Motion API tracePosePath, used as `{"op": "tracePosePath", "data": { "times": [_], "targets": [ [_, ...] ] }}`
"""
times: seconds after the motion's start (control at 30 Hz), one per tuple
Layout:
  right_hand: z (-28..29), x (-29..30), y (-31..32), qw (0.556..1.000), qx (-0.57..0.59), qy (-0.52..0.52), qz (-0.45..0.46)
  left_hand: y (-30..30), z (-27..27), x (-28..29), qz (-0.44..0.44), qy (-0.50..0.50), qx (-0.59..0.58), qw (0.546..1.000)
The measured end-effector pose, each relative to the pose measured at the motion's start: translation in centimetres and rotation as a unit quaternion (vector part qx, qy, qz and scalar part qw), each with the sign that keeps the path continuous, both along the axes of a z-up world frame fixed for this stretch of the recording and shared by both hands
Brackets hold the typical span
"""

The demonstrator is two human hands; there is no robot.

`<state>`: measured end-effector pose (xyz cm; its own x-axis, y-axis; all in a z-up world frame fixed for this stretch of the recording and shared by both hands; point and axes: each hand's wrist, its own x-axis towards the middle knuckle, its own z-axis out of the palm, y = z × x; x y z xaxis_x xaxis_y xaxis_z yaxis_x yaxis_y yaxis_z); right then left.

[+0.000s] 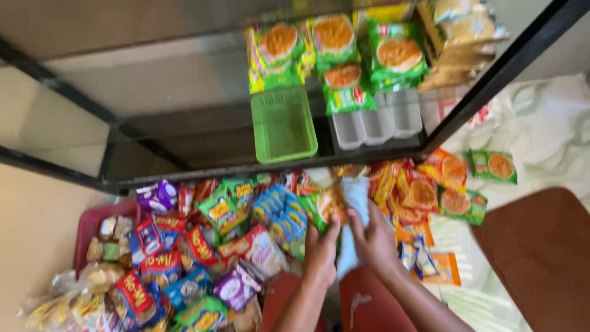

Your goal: Cleaning and organizing instant noodle packets on a grocery store shelf.

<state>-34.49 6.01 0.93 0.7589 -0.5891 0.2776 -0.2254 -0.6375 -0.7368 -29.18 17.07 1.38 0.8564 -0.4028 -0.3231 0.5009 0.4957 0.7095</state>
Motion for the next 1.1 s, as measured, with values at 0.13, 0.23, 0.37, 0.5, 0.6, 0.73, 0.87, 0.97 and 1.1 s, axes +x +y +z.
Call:
{"op": "tracePosePath", "data": {
  "times": [0.13, 0.23, 0.37, 0.5, 0.6, 0.73, 0.87, 0.97, 1.1],
  "targets": [
    [0.5, 1.2, -3.2, 0.949, 0.252, 0.150, -0.117, -0.5, 1.4, 0.5, -0.007, -0.020, 0.082, 0.996],
    [-0.5, 1.0, -4.9, 0.922, 0.381, -0.017, -0.075, -0.7, 1.2, 1.3, 0.006, -0.037, 0.073, 0.997],
    [4.0, 0.5, -3.7, 0.882, 0.469, -0.035, 0.023, -0.6, 2.5, 4.1, 0.042, -0.028, 0.053, 0.997],
    [4.4, 1.8, -3.5, 0.928, 0.372, 0.006, 0.017, -1.1, 5.1, 6.4, 0.007, -0.050, 0.017, 0.999],
    [3.4, 4.8, -5.7, 0.936, 0.346, -0.066, 0.025, -1.6, 7.6, 9.9, -0.092, -0.036, 0.034, 0.995],
    [8.1, 9.0, -7.4, 0.945, 0.319, -0.073, 0.008, -4.3, 6.7, 16.7, -0.142, -0.094, 0.009, 0.985],
    [8.4, 14.7, -10.6, 0.978, 0.174, -0.111, 0.015, -8.7, 6.8, 23.5, -0.070, -0.133, 0.108, 0.983],
    [8.2, 19.5, -13.7, 0.986, 0.123, -0.106, -0.038, -13.7, 4.2, 29.0, -0.062, -0.238, 0.161, 0.956],
    [4.2, 22.2, -17.0, 0.991, 0.018, 0.003, -0.131, -17.0, 2.2, 30.6, -0.043, -0.314, 0.398, 0.861]
  ]
}}
